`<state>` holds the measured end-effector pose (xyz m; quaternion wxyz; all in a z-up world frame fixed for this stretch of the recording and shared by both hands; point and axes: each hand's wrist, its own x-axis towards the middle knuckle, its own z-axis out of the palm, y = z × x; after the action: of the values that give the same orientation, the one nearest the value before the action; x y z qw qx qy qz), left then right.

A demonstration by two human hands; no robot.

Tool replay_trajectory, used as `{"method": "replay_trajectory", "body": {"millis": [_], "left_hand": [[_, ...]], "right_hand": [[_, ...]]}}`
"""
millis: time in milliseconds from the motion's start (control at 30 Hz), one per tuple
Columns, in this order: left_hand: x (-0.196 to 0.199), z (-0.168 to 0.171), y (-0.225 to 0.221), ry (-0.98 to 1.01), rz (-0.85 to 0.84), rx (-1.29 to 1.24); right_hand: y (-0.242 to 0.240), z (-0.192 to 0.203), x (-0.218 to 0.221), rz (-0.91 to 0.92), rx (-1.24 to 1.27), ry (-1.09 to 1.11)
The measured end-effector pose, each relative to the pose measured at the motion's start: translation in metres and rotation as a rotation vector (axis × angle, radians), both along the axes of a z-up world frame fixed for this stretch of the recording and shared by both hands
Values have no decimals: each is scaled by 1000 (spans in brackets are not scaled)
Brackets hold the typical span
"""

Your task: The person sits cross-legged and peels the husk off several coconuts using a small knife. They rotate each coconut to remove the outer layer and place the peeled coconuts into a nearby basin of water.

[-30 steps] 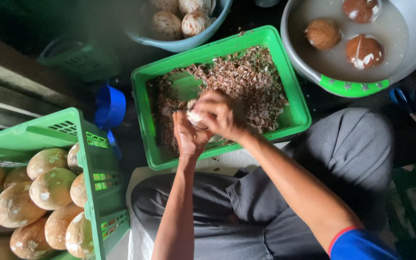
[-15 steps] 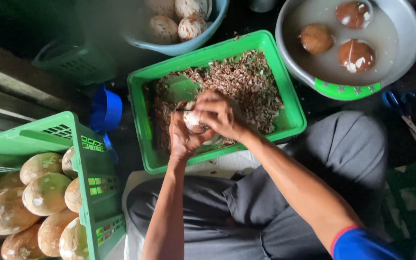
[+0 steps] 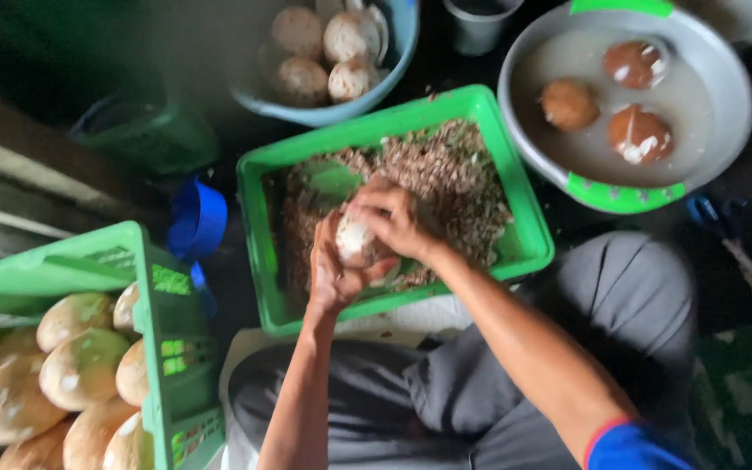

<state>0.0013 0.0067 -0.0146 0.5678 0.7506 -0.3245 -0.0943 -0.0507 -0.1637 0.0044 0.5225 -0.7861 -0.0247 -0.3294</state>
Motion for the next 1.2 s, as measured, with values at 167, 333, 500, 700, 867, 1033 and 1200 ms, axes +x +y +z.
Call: {"method": "replay_trajectory", "body": {"millis": [167, 333, 500, 700, 867, 1033, 1200], "left_hand": [[-14, 9, -16, 27, 53, 59], [-11, 7, -13, -37, 137, -5], [-18, -13, -18, -81, 289, -22], [-39, 5, 0, -176, 257, 205], [-19, -13, -15, -129, 215, 188], [-32, -6, -8, -138, 230, 66], [-30, -25, -14, -297, 284, -59]], "right_hand": [[1, 30, -20, 46, -12, 217], [-12, 2, -10, -70, 121, 185], [12, 17, -28, -93, 113, 190], [-5, -62, -27, -332, 556, 327], [18, 44, -49, -151, -91, 257], [0, 18, -30, 73, -392, 79], [31, 61, -53, 61, -462, 73]]}}
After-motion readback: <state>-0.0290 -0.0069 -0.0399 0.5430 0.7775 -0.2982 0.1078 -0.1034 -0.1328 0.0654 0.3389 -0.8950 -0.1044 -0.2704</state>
